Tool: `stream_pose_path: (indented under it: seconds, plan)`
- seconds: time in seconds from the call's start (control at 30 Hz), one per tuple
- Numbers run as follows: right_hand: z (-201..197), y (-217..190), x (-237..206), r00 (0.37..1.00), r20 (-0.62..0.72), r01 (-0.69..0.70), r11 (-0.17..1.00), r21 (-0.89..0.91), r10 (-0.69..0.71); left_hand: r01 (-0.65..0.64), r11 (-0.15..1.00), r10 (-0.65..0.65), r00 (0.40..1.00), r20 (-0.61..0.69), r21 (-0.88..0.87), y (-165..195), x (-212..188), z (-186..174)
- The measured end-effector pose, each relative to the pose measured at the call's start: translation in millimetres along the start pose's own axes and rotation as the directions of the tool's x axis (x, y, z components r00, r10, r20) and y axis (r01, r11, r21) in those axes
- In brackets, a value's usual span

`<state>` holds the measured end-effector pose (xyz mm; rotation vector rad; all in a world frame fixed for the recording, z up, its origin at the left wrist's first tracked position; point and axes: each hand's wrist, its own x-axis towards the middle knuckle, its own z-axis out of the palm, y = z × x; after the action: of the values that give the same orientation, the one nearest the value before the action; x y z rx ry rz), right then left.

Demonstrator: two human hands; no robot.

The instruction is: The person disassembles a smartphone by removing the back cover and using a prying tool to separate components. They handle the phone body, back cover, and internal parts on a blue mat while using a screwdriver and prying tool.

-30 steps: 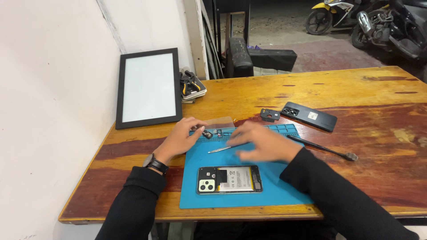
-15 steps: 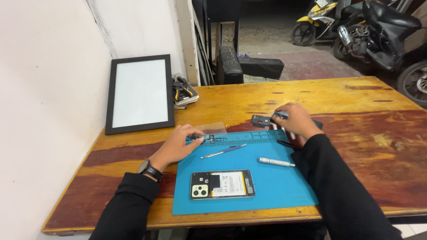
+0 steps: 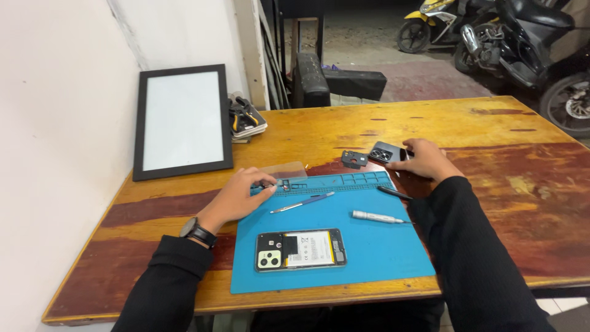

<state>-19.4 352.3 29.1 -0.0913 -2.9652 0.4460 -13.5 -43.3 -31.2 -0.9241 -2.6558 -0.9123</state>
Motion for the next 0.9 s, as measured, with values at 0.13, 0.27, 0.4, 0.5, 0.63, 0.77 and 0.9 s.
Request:
stream_pose_path:
  seconds: [0.13,0.27,0.4,0.5,0.63,0.77,0.9]
  plan:
    - [-0.7,1.6,-1.7,0.999,-0.018,0.032,0.979,0.200,-0.029,0.031,0.999,-0.030,0.999,0.021,-0.011,0.6,-1.7,-4.7]
    - [-20.4,11.8,1.9,0.993,-0.037,0.121,0.957,0.263,-0.116,0.009,1.000,-0.009,1.000,-0.001,-0.008,10.2,13.5,-3.0]
    - [-24.1,3.8,2.2,0.977,-0.107,0.213,0.913,0.347,-0.187,0.019,1.000,-0.019,1.000,0.012,0.020,12.3,16.4,-10.0]
    - [-28.0,-1.2,1.9,0.989,-0.087,0.144,0.944,0.297,-0.123,0.002,1.000,-0.003,1.000,0.010,0.027,11.9,19.0,-10.6]
    - [-28.9,1.5,1.2,0.967,-0.182,0.253,0.739,0.624,-0.176,0.014,0.999,-0.014,1.000,0.019,0.032,11.5,19.4,-9.1]
    - [-34.2,7.5,8.1,0.990,-0.132,0.139,0.267,0.954,-0.044,0.048,0.998,-0.049,0.998,0.034,0.038,12.0,19.4,-7.3]
    - [-38.0,7.7,9.1,0.988,0.042,-0.076,-0.233,0.970,-0.147,0.023,1.000,-0.023,1.000,0.017,0.020,13.1,18.4,-5.4]
